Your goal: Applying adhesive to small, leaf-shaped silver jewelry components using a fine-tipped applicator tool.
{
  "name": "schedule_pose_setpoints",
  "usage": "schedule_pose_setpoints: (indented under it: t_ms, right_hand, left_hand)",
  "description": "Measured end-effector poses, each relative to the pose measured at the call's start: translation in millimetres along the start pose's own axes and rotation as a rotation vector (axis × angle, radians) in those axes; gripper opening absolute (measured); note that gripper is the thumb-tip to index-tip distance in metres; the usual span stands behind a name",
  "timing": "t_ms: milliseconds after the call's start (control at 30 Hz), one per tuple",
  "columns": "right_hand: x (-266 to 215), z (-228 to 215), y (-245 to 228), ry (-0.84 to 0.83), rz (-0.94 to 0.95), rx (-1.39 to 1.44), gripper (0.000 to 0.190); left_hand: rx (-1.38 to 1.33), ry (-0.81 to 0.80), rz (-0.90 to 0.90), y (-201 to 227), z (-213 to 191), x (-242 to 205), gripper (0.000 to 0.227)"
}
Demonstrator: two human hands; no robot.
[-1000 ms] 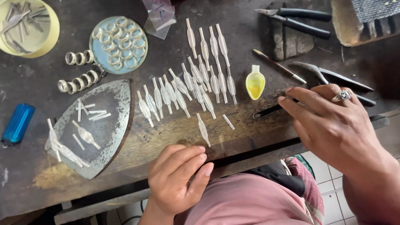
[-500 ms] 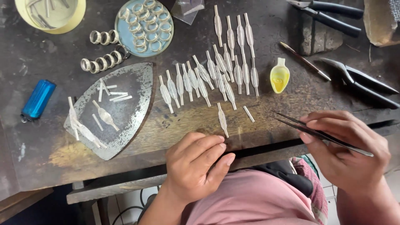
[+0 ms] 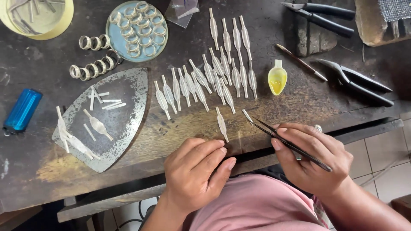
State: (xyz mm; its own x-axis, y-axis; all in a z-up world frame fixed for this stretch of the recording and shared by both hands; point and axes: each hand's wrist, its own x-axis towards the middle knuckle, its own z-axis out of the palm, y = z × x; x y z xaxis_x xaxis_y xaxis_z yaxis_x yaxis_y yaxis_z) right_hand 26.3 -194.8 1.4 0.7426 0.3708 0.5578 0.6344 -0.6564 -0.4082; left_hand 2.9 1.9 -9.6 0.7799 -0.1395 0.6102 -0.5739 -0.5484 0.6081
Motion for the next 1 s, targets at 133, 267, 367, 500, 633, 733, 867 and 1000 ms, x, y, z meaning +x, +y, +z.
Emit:
schedule_pose_setpoints:
  t_ms: [133, 267, 367, 500, 633, 733, 867, 1000]
  right_hand:
    - [-0.8, 0.8, -0.7, -0.022, -0.051, -0.055, 0.008]
    - [-4.1, 2.8, 1.0, -0.028, -0.068, -0.098, 0.007]
    - [-5.1, 4.4, 0.1, 0.004, -0.032, -0.059, 0.010]
    - [-5.9, 5.9, -0.4, 0.013, -0.019, -0.044, 0.009]
    - [-3.3, 6.8, -2.4, 0.022, -0.030, -0.041, 0.008]
    - [0.6, 7.5, -4.6, 0.026, -0.022, -0.061, 0.007]
    - [2.3, 6.3, -5.7, -0.014, -0.041, -0.079, 0.006]
    - [2.4, 8.3, -6.2, 0.007, -0.058, -0.079, 0.006]
  left_hand:
    - [-0.016, -0.010, -0.005, 0.3, -0.2, 0.3, 0.015]
    - [-0.013, -0.005, -0.003, 0.2, -0.1, 0.5, 0.015]
    - [-0.008, 0.005, 0.002, 0.2, -0.3, 0.0, 0.015]
    - [-0.012, 0.002, -0.005, 0.4, -0.8, 0.5, 0.015]
    - [-0.013, 0.000, 0.000, 0.4, -1.7, 1.4, 0.015]
    - [-0.026, -0.007, -0.008, 0.6, -1.8, 0.4, 0.014]
    - [-0.017, -0.009, -0.011, 0.7, -1.7, 0.0, 0.015]
    - [-0.026, -0.007, -0.009, 0.8, -1.8, 1.1, 0.015]
